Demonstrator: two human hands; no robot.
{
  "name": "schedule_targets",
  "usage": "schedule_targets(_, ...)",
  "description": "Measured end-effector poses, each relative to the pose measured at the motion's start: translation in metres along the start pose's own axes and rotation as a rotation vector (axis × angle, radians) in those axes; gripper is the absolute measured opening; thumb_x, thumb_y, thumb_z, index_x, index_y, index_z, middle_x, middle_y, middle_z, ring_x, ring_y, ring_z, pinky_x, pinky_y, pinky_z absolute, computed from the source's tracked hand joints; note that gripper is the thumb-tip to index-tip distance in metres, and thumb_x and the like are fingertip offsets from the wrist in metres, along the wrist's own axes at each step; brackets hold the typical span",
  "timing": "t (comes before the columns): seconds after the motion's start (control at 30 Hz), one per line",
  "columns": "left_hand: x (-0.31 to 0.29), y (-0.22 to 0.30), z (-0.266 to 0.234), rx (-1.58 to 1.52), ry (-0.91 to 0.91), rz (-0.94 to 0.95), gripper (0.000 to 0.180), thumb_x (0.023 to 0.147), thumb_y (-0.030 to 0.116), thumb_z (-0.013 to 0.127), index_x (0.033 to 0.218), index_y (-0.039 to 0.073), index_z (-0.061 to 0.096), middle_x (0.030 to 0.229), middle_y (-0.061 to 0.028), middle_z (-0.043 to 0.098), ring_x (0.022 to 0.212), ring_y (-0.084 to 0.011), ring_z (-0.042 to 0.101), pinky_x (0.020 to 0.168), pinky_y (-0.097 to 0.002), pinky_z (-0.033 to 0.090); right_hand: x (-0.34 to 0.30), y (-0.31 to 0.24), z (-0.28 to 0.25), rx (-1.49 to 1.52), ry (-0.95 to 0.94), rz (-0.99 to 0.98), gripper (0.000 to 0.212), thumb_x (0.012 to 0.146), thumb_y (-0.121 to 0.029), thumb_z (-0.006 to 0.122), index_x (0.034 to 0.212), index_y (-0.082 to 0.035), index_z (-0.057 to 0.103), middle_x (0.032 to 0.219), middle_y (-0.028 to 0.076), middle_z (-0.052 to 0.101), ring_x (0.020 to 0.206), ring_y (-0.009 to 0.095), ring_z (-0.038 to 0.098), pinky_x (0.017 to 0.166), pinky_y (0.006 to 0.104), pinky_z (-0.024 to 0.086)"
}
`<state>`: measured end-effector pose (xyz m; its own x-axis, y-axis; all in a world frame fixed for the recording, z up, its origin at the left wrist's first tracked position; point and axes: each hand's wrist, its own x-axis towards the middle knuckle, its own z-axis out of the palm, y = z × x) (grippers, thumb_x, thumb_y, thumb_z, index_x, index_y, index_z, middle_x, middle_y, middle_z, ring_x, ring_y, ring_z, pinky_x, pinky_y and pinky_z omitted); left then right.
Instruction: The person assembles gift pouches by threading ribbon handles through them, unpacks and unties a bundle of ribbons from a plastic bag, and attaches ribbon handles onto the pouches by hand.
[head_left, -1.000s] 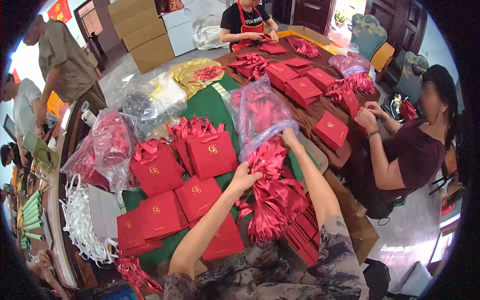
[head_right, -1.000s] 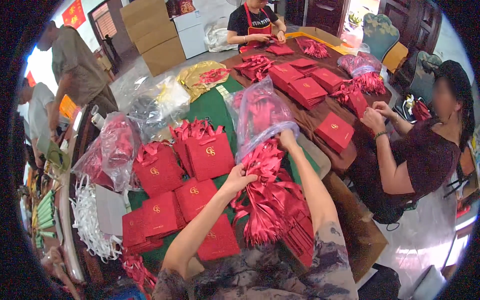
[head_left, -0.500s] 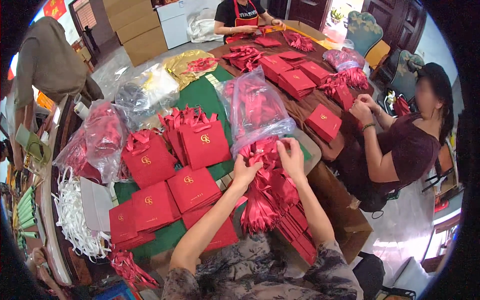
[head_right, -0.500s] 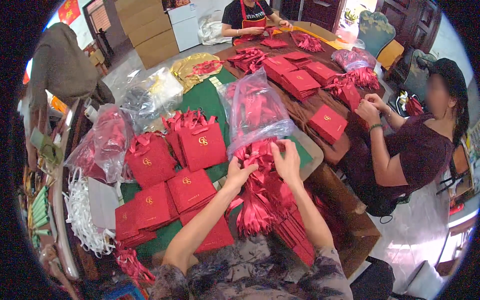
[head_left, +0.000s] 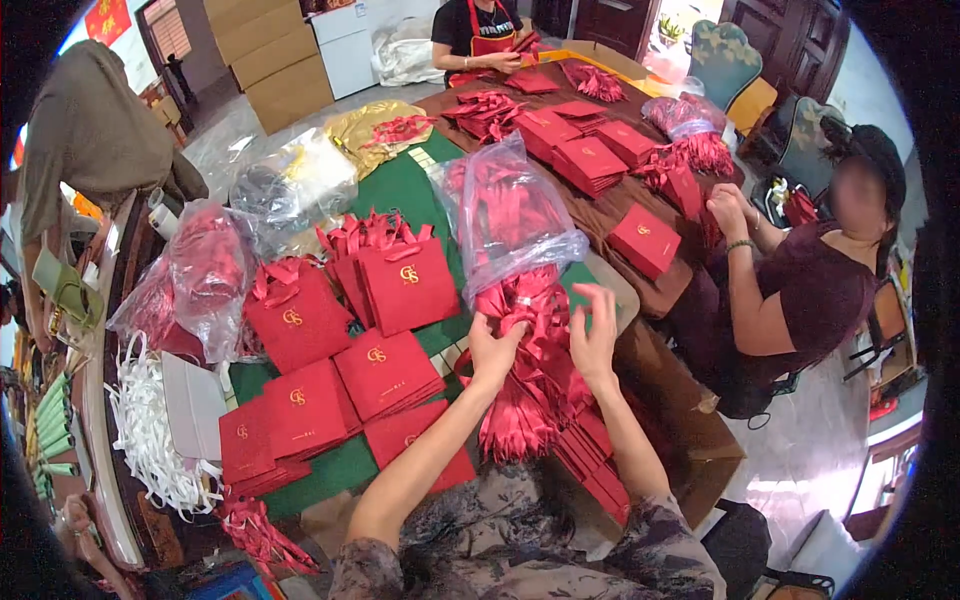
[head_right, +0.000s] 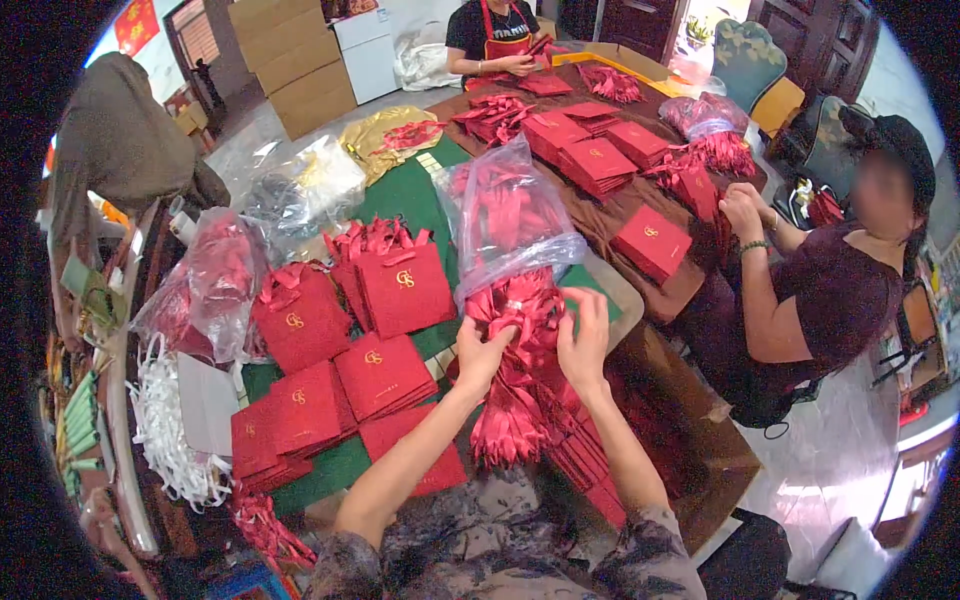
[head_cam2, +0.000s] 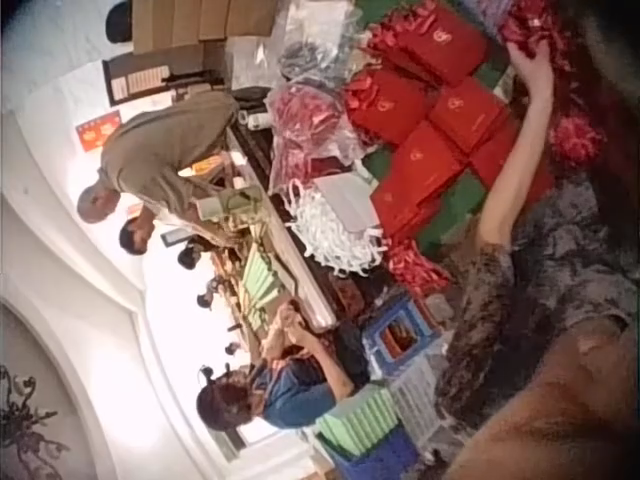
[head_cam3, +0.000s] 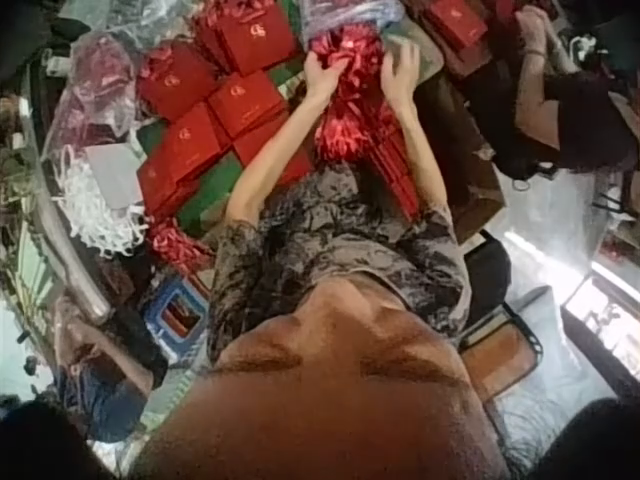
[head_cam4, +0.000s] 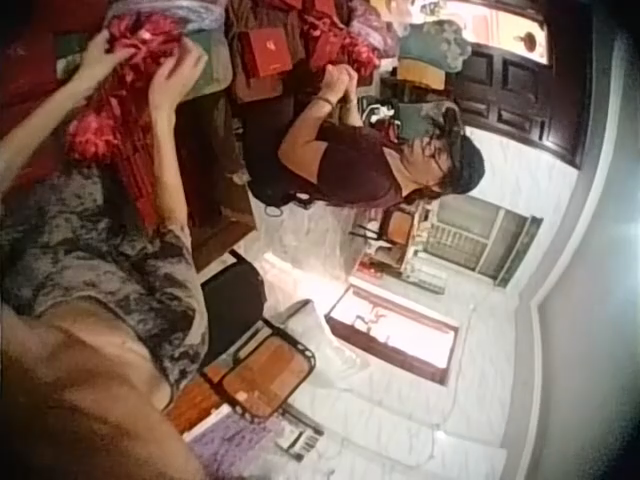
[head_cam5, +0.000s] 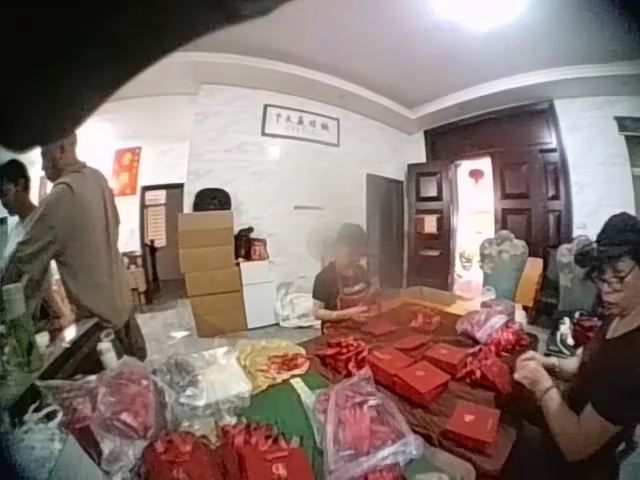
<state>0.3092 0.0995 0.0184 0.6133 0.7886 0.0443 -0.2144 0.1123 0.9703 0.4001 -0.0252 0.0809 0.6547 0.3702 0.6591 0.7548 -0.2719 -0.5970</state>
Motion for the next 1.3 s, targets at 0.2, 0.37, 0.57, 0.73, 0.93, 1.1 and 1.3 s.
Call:
schedule_targets(0.2,-0.008,-0.002,0.009,0.046,0.004,0.003,0.040,0.080,-0.002,0.075,0.117,0.001,0.059,0.111,-0.0068,0.068,0.098,-0.0157,0.066,0.087,-0.0310,0.052,0.002,-0.009,-0.001,0.003,-0.395,-0.065,0.017,0.098,-0.018,0.055,0.101,-0.003,0.062,0.092,0.019,0.065,0.093,0.039,0.062,0.083,0.0454,0.049)
schedule_targets(0.37,-0.020,0.007,0.009,0.013,0.071,0.044,0.037,0.080,-0.002,0.074,0.115,0.000,0.061,0.109,-0.0066,0.069,0.096,-0.0151,0.065,0.087,-0.0314,0.052,-0.003,-0.005,-0.001,-0.013,-0.503,0.370,0.041,0.099,-0.040,0.056,0.101,0.000,0.064,0.098,0.023,0.069,0.091,0.040,0.067,0.081,0.0452,0.051)
schedule_targets(0.57,-0.050,0.014,0.014,0.196,0.015,0.148,0.038,0.081,0.007,0.078,0.113,-0.002,0.060,0.109,-0.0107,0.068,0.098,-0.0173,0.064,0.089,-0.0332,0.050,0.003,-0.008,0.003,0.717,-0.443,0.685,0.030,0.090,-0.024,0.075,0.106,0.000,0.068,0.098,0.002,0.069,0.088,0.009,0.060,0.077,0.0283,0.049)
schedule_targets(0.73,-0.086,0.042,0.025,-0.164,-0.083,0.099,0.026,0.088,0.008,0.073,0.107,0.000,0.057,0.104,-0.0094,0.064,0.095,-0.0138,0.062,0.082,-0.0292,0.050,-0.018,0.008,-0.011,0.429,-0.152,0.517,0.023,0.090,-0.023,0.074,0.089,0.000,0.068,0.086,0.001,0.068,0.077,0.007,0.057,0.070,0.0256,0.046)
schedule_targets(0.93,-0.099,0.075,0.006,0.074,-0.010,0.461,0.010,0.094,0.001,0.060,0.086,0.003,0.054,0.090,-0.0029,0.055,0.079,-0.0080,0.050,0.069,-0.0247,0.043,-0.024,0.014,-0.055,0.642,0.034,0.580,0.027,0.094,-0.015,0.063,0.115,0.002,0.059,0.110,0.009,0.068,0.100,0.018,0.066,0.093,0.0334,0.049)
schedule_targets(1.1,-0.089,0.083,0.021,0.281,-0.229,0.328,0.029,0.100,0.013,0.052,0.126,0.001,0.057,0.114,-0.0112,0.064,0.106,-0.0202,0.060,0.091,-0.0324,0.046,-0.014,-0.042,-0.099,0.777,-0.084,0.497,0.022,0.096,-0.009,0.058,0.114,0.002,0.059,0.115,0.010,0.066,0.101,0.019,0.065,0.095,0.0352,0.048)
schedule_targets(1.3,-0.147,0.041,0.055,-0.008,-0.353,0.018,0.040,0.102,0.021,0.044,0.135,0.000,0.051,0.128,-0.0265,0.059,0.124,-0.0394,0.054,0.105,-0.0427,0.040,0.010,-0.048,-0.100,0.448,-0.244,0.368,0.026,0.096,-0.019,0.063,0.113,0.001,0.065,0.095,0.008,0.069,0.083,0.014,0.064,0.077,0.0318,0.051)
